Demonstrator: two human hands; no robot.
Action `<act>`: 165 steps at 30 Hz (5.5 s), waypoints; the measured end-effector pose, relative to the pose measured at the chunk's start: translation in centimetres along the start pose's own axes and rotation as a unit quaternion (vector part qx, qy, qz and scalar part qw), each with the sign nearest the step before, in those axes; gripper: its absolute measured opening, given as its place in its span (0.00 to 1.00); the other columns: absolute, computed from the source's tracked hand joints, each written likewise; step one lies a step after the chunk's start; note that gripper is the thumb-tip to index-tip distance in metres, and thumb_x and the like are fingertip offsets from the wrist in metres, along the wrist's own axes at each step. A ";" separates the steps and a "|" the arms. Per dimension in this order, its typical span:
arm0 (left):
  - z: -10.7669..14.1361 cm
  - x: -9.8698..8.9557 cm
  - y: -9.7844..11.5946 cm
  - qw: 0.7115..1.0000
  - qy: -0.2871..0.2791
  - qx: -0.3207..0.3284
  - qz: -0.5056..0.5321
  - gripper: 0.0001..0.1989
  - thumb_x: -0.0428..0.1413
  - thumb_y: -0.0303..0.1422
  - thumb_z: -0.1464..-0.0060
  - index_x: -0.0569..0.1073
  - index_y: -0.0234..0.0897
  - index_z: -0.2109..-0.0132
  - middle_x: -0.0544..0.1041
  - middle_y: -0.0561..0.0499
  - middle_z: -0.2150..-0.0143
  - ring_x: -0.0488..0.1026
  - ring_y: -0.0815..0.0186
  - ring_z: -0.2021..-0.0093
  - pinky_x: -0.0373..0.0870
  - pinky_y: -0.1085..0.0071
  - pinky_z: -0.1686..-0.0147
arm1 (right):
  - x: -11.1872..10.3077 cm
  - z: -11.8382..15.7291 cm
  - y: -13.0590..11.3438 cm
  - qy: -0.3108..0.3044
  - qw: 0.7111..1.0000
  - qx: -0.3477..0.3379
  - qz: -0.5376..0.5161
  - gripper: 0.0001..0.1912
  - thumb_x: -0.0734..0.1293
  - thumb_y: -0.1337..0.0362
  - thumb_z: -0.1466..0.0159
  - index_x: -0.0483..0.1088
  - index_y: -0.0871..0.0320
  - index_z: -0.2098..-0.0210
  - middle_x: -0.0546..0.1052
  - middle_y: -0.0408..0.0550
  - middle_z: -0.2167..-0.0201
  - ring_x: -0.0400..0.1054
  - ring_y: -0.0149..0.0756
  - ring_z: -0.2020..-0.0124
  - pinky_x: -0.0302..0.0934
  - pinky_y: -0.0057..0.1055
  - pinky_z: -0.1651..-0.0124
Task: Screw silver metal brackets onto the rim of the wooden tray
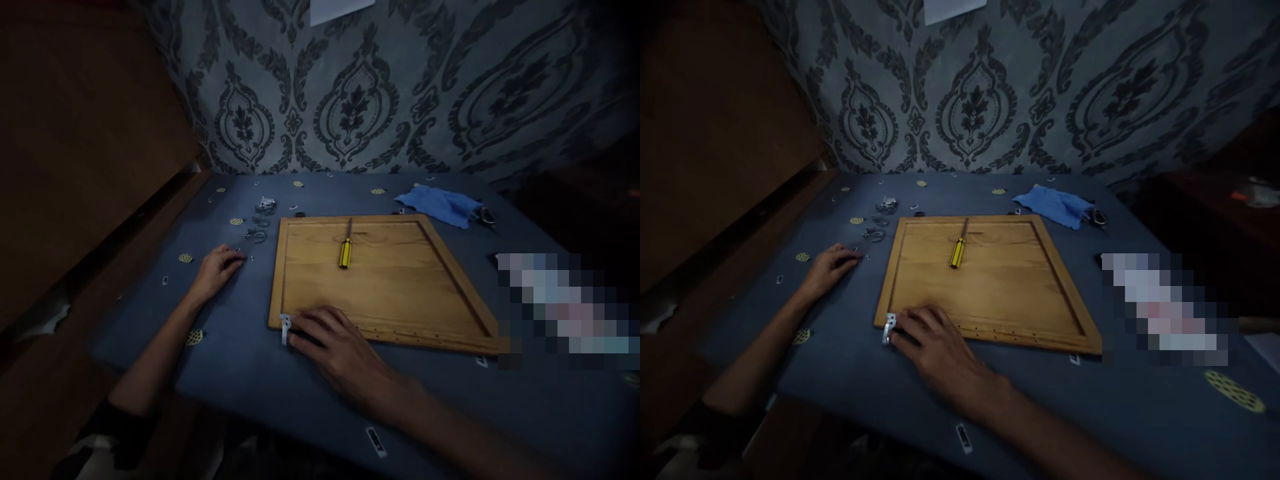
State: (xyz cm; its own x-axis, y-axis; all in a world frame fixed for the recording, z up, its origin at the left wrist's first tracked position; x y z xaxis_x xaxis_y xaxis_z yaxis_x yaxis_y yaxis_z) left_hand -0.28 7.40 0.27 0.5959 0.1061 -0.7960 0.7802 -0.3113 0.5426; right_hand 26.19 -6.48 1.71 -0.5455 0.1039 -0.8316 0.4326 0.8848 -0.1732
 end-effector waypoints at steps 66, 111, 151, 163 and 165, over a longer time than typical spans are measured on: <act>-7.5 0.4 -2.4 0.997 0.035 -0.009 -0.072 0.13 0.52 0.29 0.44 0.79 0.38 0.57 0.78 0.45 0.57 0.73 0.55 0.55 0.70 0.61 0.51 | 0.6 0.5 0.3 -0.028 0.999 0.017 -0.009 0.13 0.64 0.67 0.27 0.73 0.57 0.45 0.79 0.53 0.45 0.68 0.43 0.42 0.65 0.44 0.41; -7.8 -0.4 -0.3 0.996 -0.033 -0.008 0.077 0.23 0.63 0.52 0.52 0.79 0.35 0.63 0.79 0.49 0.67 0.71 0.64 0.67 0.64 0.71 0.66 | 0.3 0.2 0.2 -0.012 1.000 0.005 -0.011 0.11 0.65 0.68 0.28 0.74 0.60 0.48 0.79 0.52 0.46 0.68 0.42 0.45 0.64 0.43 0.42; 0.3 1.5 7.8 0.970 -0.081 -0.026 0.230 0.21 0.63 0.49 0.45 0.69 0.36 0.62 0.80 0.47 0.64 0.78 0.63 0.63 0.70 0.74 0.71 | 0.6 0.4 0.1 -0.028 1.000 -0.001 0.011 0.13 0.61 0.68 0.25 0.75 0.59 0.47 0.78 0.52 0.44 0.66 0.44 0.43 0.64 0.45 0.43; 2.6 3.1 10.2 0.942 -0.185 -0.060 0.273 0.16 0.69 0.45 0.50 0.79 0.36 0.66 0.78 0.52 0.70 0.76 0.67 0.69 0.76 0.72 0.67 | 0.7 0.4 0.2 -0.010 1.000 0.008 0.019 0.15 0.59 0.68 0.25 0.76 0.58 0.47 0.79 0.51 0.45 0.66 0.43 0.45 0.63 0.44 0.43; 3.0 3.3 10.4 0.940 -0.203 -0.057 0.268 0.16 0.68 0.46 0.48 0.80 0.38 0.66 0.80 0.51 0.68 0.78 0.65 0.66 0.77 0.70 0.65 | 0.8 0.4 0.3 -0.016 1.000 0.009 0.016 0.16 0.58 0.68 0.24 0.75 0.58 0.46 0.79 0.52 0.46 0.65 0.43 0.44 0.62 0.45 0.43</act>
State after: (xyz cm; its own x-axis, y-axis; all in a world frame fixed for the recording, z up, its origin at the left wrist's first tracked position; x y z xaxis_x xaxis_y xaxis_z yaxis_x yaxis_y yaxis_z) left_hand 9.26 1.67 2.50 0.8057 -0.4137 -0.4240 0.4170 -0.1124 0.9019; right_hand 26.19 -6.36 0.82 -0.5083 0.1164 -0.8533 0.4616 0.8733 -0.1559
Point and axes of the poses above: each hand's wrist, its own z-axis away from the middle knuckle, its own x-axis out of the palm, y = z × x, the point moved 6 cm from there along -z, towards the middle knuckle
